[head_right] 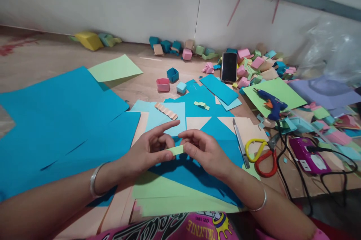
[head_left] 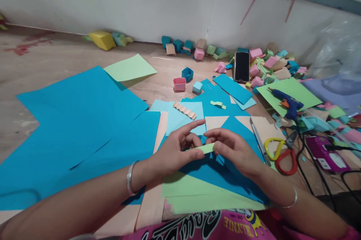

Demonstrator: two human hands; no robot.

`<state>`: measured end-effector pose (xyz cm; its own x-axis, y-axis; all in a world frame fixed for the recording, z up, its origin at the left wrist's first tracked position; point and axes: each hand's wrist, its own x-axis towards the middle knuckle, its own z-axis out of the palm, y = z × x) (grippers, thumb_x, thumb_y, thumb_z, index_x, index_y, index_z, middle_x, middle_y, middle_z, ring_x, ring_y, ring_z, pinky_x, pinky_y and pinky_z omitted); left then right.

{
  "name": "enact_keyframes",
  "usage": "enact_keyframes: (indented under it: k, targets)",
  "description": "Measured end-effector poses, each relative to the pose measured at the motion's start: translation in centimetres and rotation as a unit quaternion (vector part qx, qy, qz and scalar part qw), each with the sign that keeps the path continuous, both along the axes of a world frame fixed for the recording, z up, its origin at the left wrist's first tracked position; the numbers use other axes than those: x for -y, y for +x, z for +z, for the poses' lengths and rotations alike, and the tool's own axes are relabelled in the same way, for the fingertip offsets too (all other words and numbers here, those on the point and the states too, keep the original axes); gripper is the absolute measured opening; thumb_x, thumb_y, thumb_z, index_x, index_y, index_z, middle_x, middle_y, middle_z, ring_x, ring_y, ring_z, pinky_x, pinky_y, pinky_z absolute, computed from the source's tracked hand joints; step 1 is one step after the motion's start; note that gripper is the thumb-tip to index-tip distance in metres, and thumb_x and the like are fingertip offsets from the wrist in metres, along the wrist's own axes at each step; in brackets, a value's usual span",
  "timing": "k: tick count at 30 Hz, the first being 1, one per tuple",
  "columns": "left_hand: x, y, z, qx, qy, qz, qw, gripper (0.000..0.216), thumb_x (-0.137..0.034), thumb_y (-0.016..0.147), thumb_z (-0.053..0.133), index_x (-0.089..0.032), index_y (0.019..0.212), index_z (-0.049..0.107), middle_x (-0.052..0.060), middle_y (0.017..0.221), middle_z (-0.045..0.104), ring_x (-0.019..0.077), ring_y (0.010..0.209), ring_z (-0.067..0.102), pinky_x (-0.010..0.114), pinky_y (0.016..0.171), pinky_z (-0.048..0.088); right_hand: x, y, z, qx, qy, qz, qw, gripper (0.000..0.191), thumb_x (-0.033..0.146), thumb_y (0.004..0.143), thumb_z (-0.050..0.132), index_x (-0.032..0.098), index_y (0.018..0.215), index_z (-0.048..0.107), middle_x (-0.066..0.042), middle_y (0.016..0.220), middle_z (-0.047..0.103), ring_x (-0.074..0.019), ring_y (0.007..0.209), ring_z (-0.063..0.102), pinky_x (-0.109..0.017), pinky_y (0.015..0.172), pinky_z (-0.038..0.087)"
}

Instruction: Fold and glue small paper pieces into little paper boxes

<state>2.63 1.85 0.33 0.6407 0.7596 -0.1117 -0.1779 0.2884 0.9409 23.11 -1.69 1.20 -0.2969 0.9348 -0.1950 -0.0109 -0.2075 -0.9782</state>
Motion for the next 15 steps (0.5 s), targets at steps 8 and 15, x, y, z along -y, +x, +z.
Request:
enact_keyframes:
  k: [8,15]
  targets:
    - [-0.47,-0.04,0.05,-0.002,-0.034,-0.02,0.999,0.069,-0.021,0.075,0.077,-0.016,0.136,0.046,-0.004,0.07,0.061,0.0074,0.059,0.053,0.021,0.052,0.04,0.04,-0.31,0.25,0.008,-0.003,-0.033,0.999,0.022,0.026,0.084,0.064,0.02,0.105,0.064,0.001,0.074,0.056,-0.0112,0.066,0.053,-0.026,0.06,0.043]
    - [-0.13,0.0,0.0,-0.002,0.009,-0.012,1.0,0.047,-0.024,0.083,0.069,-0.017,0.127,0.053,-0.003,0.069,0.059,0.0091,0.062,0.056,0.023,0.058,0.045,0.0,-0.37,-0.13,0.004,-0.01,-0.032,0.999,0.022,0.023,0.082,0.064,0.02,0.104,0.064,0.003,0.071,0.055,-0.0104,0.065,0.053,-0.025,0.061,0.045]
